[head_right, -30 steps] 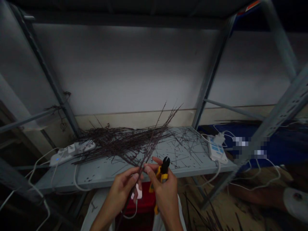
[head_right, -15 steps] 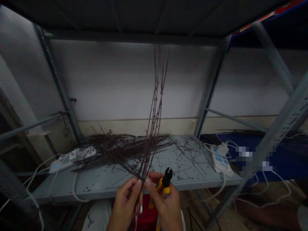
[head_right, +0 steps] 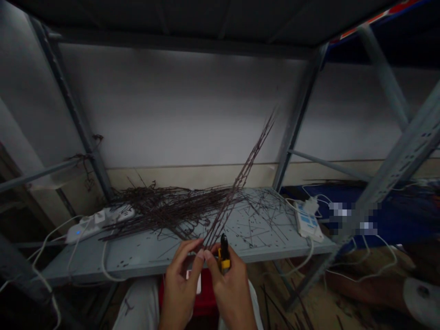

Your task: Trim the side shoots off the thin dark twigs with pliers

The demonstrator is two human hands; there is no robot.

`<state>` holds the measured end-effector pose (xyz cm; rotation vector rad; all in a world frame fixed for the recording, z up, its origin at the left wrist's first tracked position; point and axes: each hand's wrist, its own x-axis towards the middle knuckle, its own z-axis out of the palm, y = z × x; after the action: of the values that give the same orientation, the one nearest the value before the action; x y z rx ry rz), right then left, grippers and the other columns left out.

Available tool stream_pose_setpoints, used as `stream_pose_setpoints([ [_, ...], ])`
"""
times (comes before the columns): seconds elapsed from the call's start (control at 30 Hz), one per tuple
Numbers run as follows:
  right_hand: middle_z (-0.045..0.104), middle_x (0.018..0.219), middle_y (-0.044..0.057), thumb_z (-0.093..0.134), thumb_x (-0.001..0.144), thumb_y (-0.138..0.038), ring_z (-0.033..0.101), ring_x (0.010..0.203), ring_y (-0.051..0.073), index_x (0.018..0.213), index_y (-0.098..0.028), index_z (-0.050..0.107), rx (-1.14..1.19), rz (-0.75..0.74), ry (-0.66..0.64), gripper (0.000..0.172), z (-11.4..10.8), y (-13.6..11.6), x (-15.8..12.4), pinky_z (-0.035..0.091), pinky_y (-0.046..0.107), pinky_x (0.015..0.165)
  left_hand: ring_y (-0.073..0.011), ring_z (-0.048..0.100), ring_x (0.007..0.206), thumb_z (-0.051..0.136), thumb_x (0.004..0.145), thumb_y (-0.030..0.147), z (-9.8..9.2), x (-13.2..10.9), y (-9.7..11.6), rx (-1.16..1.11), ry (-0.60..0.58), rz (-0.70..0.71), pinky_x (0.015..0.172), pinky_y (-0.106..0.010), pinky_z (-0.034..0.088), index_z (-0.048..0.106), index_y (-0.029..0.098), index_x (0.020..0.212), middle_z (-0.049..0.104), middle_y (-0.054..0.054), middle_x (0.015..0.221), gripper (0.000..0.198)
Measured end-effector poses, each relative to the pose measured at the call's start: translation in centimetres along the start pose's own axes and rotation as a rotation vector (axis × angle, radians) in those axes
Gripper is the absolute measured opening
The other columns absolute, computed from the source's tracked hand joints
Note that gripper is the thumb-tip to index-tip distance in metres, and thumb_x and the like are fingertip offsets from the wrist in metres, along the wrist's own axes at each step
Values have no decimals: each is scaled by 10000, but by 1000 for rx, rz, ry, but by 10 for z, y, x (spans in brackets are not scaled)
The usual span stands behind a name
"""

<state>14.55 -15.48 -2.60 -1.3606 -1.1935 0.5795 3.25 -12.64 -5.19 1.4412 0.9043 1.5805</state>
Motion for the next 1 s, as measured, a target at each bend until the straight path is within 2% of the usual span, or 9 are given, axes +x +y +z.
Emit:
stream_pose_setpoints([
  [0.07,725,855,70,663,837,-546,667,826,238,911,-180,677,-9,-6,-30,374,1,0,0,515,298,791,-229,652,1056,651,921,335,-2,1,0,9,-9,28,957,-315,502,750,225,1044,703,-88,1088,193],
  [0.13,719,847,61,667,841,-535,658,816,228,900,-182,675,3,-5,-64,359,1,-1,-1,506,292,785,-226,662,1011,657,916,352,-3,1,0,-36,9,-4,926,-310,513,750,210,1008,712,-82,1035,192],
  [0.3,655,739,22,710,800,-550,596,692,192,820,-185,649,113,70,-58,371,4,-3,-2,486,279,662,-217,680,972,715,870,409,3,-2,-5,-355,103,-263,884,-293,525,718,179,986,736,-78,1006,258],
  [0.43,642,728,19,729,786,-543,584,682,195,847,-181,652,181,112,-33,375,7,-1,-3,479,295,655,-214,692,975,769,820,390,8,-3,-8,-641,193,-419,894,-305,527,687,193,985,746,-66,1009,270],
  [0.57,636,728,18,733,782,-541,578,685,191,829,-182,644,181,108,-16,373,14,2,-3,471,293,658,-191,671,883,774,810,393,2,1,-9,-611,150,-380,826,-270,518,668,182,876,725,-43,894,245],
  [0.7,629,747,18,710,809,-517,571,705,185,809,-187,630,141,69,-58,339,21,-1,-5,468,279,667,-121,544,686,771,825,389,-9,7,-1,-445,84,-303,675,-202,458,577,180,711,558,33,684,307],
  [0.8,623,749,14,704,819,-493,560,703,179,813,-189,634,117,35,-106,312,24,-2,-7,463,271,669,-109,505,722,803,803,341,-15,13,7,-357,133,-228,690,-181,430,525,181,663,527,37,731,350],
  [0.9,642,756,22,719,806,-491,577,717,188,809,-190,633,143,49,-160,313,28,-2,-9,469,274,681,-106,504,780,793,817,327,-18,26,13,-362,192,-182,736,-174,422,549,180,693,536,31,801,311],
  [1.0,663,764,29,738,778,-519,606,736,205,790,-198,619,208,85,-170,343,31,-2,-11,474,278,682,-93,460,660,760,845,370,-19,48,20,-468,241,-234,620,-176,399,594,182,747,502,48,725,269],
])
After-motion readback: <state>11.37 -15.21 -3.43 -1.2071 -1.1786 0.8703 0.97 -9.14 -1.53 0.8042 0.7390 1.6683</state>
